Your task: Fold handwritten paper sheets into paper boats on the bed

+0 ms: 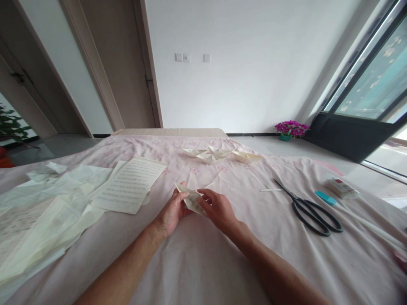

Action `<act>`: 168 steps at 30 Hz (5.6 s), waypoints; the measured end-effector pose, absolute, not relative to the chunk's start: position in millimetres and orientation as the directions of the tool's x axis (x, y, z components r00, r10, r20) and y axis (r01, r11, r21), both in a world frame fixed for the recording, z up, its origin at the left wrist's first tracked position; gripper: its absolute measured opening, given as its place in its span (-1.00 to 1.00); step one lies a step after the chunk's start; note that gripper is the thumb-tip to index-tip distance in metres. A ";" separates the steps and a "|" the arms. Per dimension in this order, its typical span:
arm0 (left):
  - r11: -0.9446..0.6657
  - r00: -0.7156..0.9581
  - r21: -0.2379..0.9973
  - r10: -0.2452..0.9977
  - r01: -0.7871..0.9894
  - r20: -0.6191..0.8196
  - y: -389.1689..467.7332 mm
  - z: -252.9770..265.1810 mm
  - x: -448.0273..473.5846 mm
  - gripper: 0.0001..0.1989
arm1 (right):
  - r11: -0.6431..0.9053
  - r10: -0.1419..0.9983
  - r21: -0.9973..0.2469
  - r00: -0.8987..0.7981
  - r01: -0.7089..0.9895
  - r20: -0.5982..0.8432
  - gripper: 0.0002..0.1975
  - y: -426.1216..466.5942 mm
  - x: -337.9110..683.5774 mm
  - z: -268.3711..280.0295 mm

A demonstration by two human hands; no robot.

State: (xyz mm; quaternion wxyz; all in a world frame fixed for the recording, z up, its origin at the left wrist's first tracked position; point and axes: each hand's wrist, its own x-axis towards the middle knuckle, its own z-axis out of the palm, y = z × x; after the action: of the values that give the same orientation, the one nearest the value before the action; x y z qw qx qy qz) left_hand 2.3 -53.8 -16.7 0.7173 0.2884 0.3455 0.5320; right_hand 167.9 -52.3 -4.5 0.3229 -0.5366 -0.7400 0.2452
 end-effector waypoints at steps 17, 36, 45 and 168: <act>0.177 -0.035 0.969 0.982 -0.171 -0.185 -63.8 -29.2 17.2 -0.50 | 0.403 0.899 -0.565 -0.196 0.720 0.391 -0.89 -57.7 160.8 -2.9; -0.037 -0.093 0.932 0.996 -0.360 0.003 -73.4 -21.7 25.4 -0.61 | 0.380 0.907 -0.737 -0.066 0.559 0.417 -0.83 -47.6 162.5 -14.1; -0.020 -0.166 0.964 0.986 -0.266 -0.026 -68.0 -23.1 20.6 -0.57 | 0.338 0.935 -0.911 -0.197 0.236 0.296 -0.68 -53.0 159.7 -13.3; 0.032 0.043 0.868 0.999 -0.495 -0.012 -40.3 -20.8 30.5 -0.73 | -0.244 0.919 -0.879 -0.387 -0.410 -0.075 -0.67 -15.1 153.6 -11.7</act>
State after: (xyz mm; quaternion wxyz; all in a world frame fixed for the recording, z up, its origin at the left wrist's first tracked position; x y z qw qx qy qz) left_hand 30.5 -40.3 -20.8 0.6267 0.3589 0.3509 0.5960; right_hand 153.6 -15.1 -11.7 0.4584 -0.3106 -0.4095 0.7251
